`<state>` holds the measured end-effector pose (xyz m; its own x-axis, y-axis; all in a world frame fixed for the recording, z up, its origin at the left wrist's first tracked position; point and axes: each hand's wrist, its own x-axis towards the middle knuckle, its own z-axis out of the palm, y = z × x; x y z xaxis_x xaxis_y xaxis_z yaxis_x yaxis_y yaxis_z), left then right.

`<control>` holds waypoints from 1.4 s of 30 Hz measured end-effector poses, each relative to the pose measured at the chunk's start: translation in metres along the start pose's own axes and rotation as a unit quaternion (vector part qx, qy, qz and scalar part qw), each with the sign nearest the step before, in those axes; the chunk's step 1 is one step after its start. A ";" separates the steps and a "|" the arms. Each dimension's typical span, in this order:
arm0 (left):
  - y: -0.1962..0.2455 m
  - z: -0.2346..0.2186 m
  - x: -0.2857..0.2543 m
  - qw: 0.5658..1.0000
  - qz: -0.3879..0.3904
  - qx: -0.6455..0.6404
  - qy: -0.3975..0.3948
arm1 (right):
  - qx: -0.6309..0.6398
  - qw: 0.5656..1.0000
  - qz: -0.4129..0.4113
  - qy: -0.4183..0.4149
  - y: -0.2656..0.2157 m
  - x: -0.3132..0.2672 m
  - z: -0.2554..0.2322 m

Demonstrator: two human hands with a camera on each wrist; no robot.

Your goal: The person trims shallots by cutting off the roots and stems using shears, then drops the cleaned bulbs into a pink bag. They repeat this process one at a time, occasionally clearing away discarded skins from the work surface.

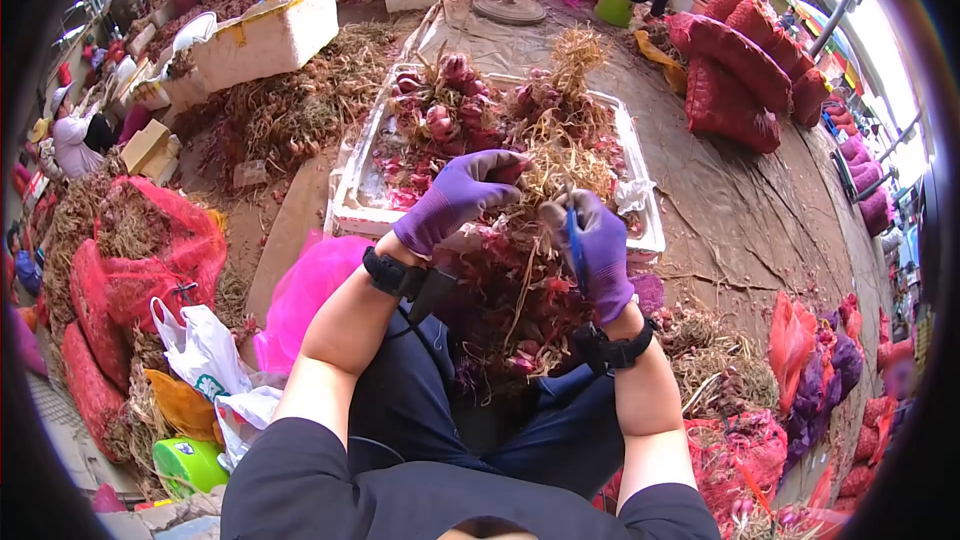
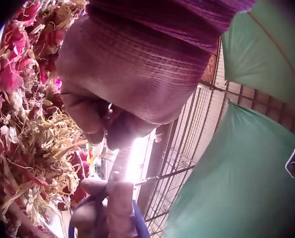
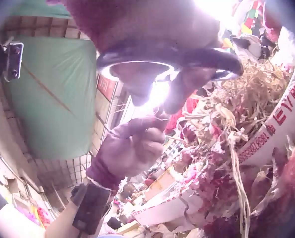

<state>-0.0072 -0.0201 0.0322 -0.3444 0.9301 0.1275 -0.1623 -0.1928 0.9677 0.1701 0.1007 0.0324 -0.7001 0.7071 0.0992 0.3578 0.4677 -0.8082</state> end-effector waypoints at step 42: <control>-0.041 -0.019 0.065 0.821 -0.029 0.566 -0.062 | 0.125 0.979 -0.155 -0.046 0.011 0.015 0.019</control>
<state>-0.0410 0.0424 -0.0035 -0.2572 0.9660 0.0274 0.8135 0.2011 0.5457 0.1516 0.1064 0.0134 -0.8079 0.4955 0.3191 -0.0357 0.4994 -0.8657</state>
